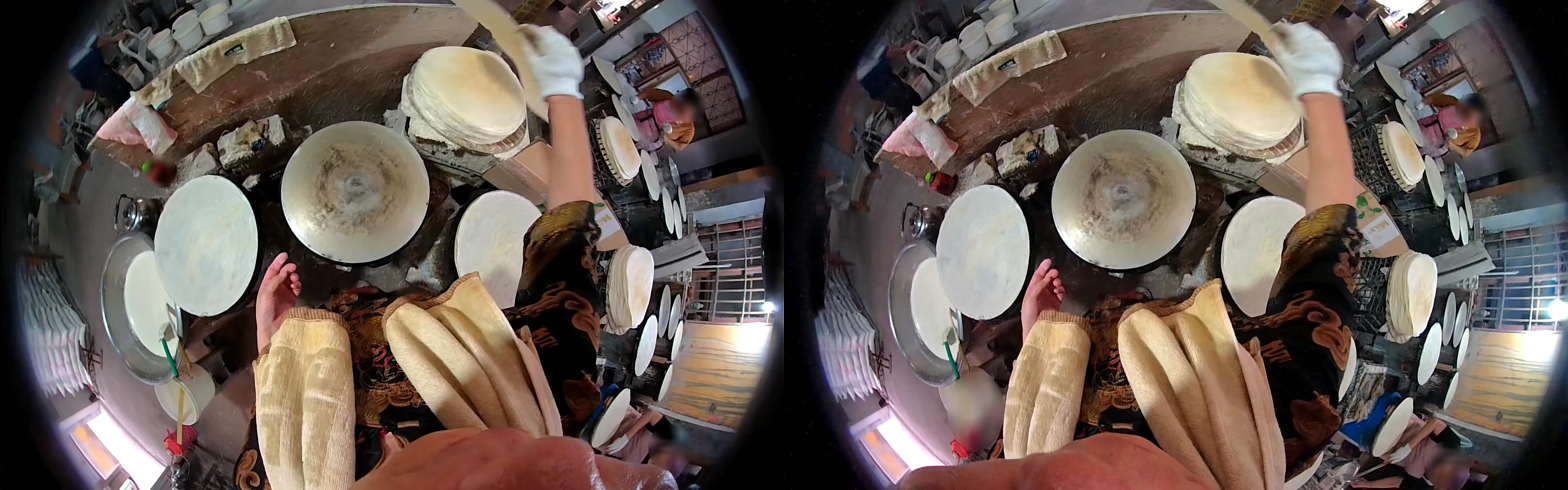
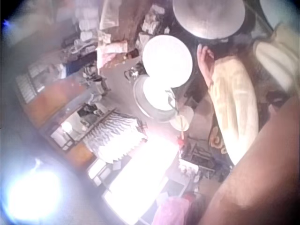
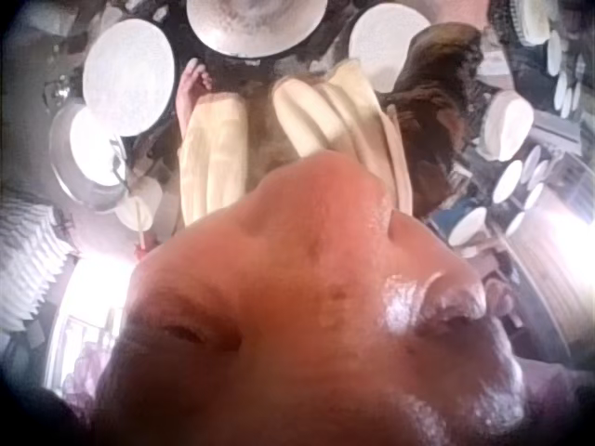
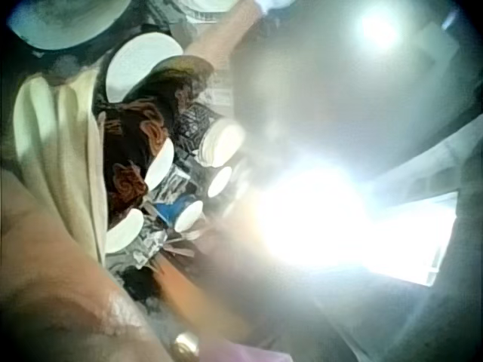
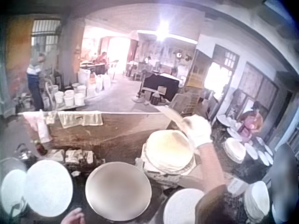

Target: The person scoops liquid batter from a large metal bowl and pours it onto a hot circular griddle. Using a wooden spreader, they swirl the batter to form a thin, round crepe. Once cooked, the person lifts the crepe and stacks it with others on a nearby surface.

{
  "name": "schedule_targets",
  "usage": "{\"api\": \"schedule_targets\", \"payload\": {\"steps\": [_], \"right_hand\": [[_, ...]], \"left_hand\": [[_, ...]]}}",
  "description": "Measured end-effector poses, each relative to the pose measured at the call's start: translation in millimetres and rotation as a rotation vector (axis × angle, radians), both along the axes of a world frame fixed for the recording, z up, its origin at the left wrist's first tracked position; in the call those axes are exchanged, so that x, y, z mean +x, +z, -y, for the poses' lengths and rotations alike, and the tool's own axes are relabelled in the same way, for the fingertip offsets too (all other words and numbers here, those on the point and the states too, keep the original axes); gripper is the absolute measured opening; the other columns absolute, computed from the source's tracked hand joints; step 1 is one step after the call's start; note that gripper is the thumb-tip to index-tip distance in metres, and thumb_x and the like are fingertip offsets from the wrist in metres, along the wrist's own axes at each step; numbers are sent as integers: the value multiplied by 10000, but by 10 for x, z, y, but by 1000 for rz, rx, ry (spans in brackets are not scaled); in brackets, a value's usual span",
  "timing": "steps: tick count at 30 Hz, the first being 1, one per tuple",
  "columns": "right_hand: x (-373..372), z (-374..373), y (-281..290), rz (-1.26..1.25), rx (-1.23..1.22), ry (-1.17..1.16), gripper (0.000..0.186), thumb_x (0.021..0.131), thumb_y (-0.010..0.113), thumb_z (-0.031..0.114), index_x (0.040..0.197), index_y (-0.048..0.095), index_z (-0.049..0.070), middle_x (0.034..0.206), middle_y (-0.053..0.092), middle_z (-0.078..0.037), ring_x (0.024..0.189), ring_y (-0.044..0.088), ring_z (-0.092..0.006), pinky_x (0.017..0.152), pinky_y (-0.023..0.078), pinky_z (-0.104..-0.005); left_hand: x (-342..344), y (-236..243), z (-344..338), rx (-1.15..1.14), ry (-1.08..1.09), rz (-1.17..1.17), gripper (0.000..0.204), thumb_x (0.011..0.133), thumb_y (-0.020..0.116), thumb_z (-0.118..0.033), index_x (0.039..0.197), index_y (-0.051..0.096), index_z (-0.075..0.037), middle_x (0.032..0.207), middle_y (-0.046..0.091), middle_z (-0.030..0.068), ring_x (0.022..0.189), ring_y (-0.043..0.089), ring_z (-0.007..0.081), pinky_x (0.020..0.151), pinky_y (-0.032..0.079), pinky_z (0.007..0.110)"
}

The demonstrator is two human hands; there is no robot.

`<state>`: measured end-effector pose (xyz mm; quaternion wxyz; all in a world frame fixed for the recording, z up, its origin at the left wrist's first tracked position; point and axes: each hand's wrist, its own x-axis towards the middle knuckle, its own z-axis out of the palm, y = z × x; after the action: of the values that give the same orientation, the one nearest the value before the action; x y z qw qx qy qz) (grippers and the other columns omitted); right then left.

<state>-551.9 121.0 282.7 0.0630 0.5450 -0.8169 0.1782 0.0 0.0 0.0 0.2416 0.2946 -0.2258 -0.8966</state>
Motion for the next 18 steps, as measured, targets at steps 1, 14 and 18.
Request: {"api": "schedule_targets", "payload": {"steps": [1, 14, 18], "right_hand": [[14, 123, -293, -593, 14, -279, 282, 904, 516, 380, 1108, 630, 223, 954, 669, -121, 808, 659, -313, 712, 545, -394], [-865, 34, -3253, -451, 338, -496, 262, 887, 451, 206, 1091, 608, 159, 1046, 617, -63, 1000, 591, -240, 796, 494, -412], [-778, 298, -3098, -384, 451, -537, 291, 910, 441, 228, 1147, 593, 153, 1103, 621, -92, 1024, 601, -270, 829, 501, -423]], "left_hand": [[-2, -8, 22, 5, -14, 4, 409, 913, 553, -85, 1307, 454, -40, 1000, 641, 59, 810, 580, 136, 689, 470, 251], [-164, -105, -145, 108, 90, 161, 361, 877, 588, -74, 1232, 523, -67, 963, 645, 33, 776, 581, 111, 686, 469, 219], [-218, -102, -165, 116, 86, 190, 369, 890, 593, -95, 1252, 525, -68, 988, 647, 34, 790, 591, 110, 684, 479, 218]]}}
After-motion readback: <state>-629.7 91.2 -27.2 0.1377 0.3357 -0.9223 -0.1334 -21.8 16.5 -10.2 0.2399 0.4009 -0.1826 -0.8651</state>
